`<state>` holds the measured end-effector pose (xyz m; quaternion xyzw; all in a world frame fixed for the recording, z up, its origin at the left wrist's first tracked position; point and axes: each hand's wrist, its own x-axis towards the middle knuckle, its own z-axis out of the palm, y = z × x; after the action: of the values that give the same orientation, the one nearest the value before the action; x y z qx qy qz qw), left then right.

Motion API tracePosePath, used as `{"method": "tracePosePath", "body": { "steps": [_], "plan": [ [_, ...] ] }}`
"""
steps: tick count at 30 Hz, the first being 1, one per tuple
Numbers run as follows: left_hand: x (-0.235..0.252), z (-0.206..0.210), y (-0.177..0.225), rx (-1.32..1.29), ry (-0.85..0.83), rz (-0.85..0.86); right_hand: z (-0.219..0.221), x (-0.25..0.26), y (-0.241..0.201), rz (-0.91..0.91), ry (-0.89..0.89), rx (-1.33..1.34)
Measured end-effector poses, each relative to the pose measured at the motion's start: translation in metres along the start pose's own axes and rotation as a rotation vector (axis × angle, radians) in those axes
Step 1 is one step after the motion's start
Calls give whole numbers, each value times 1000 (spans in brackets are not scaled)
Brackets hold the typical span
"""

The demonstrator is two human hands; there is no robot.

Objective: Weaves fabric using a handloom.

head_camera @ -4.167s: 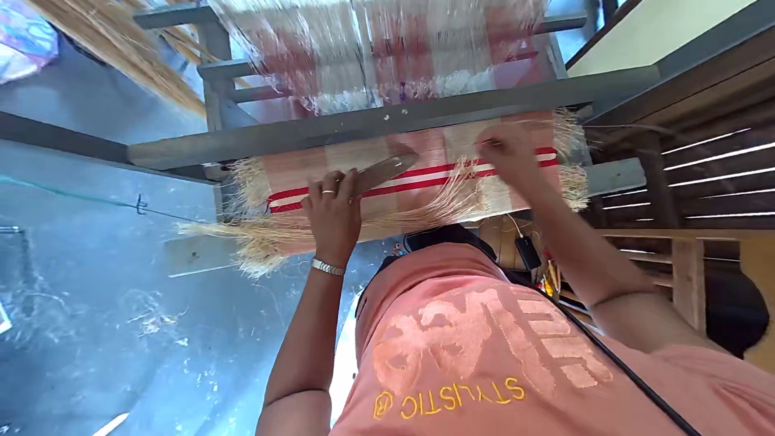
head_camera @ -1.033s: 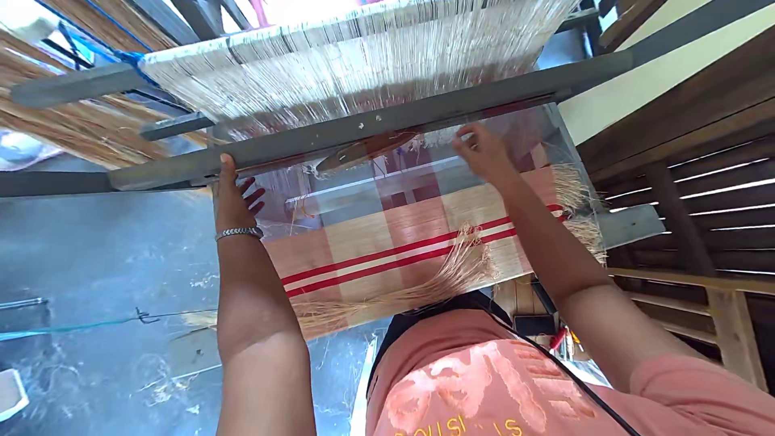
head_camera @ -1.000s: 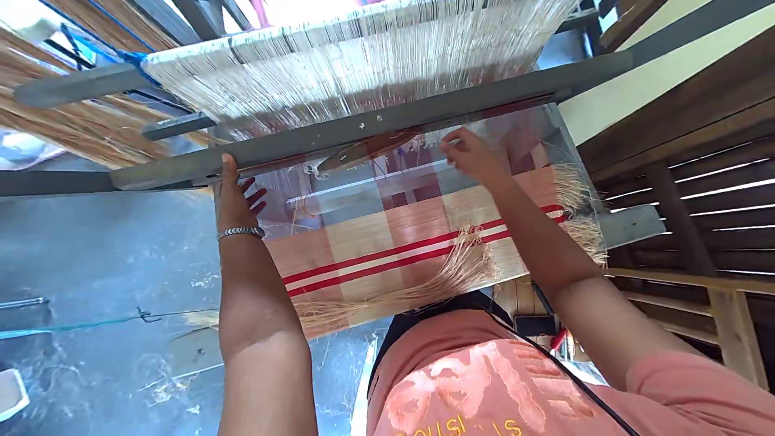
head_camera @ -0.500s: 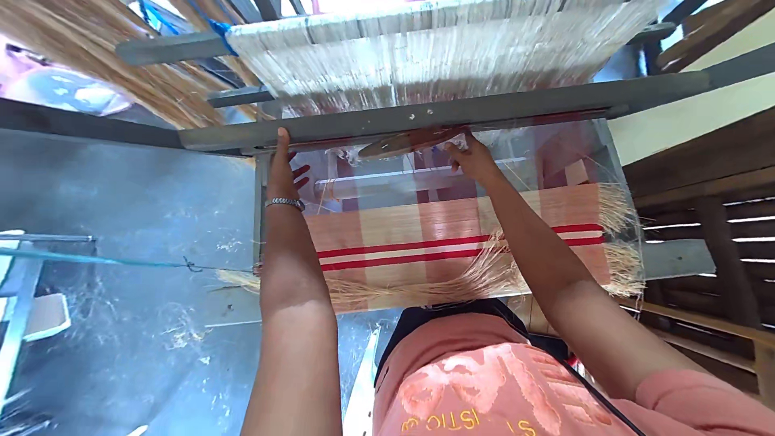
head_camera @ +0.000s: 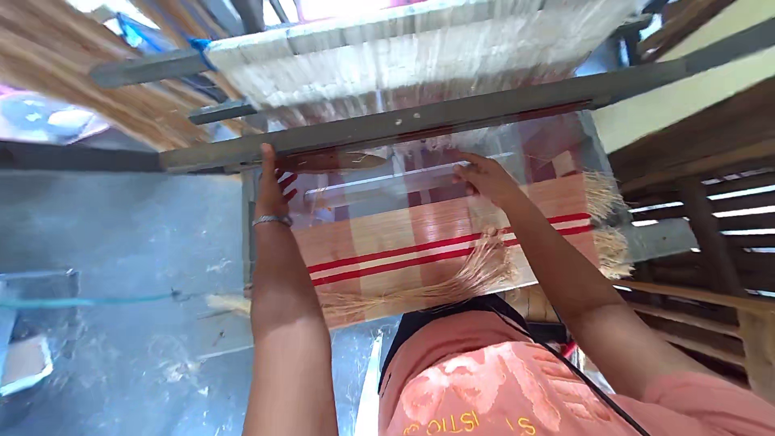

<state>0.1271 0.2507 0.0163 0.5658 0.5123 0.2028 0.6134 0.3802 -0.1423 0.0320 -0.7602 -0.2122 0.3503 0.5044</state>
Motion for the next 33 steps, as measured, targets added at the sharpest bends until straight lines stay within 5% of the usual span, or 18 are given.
{"method": "tracePosePath", "body": {
  "steps": [3, 6, 9, 13, 19, 29, 33],
  "plan": [
    [-10, 3, -1, 6, 33, 32, -64, 0, 29, -194, 488, -330],
    [-21, -9, -12, -66, 100, 71, -137, -4, 66, 7, 801, -585],
    [-19, -26, -36, -222, 280, 170, -166, -26, 104, 210, 692, -691],
    [-23, -55, -65, -382, 528, 389, -157, -56, 126, 214, 619, -726],
    [-50, -125, -77, -376, 717, 411, -149, -60, 124, 187, 641, -806],
    [-118, -165, -77, -166, 842, 514, -146, -60, 124, 178, 637, -813],
    [-136, -147, -71, 292, 958, 690, -147, -61, 124, 189, 626, -827]
  ]
}}
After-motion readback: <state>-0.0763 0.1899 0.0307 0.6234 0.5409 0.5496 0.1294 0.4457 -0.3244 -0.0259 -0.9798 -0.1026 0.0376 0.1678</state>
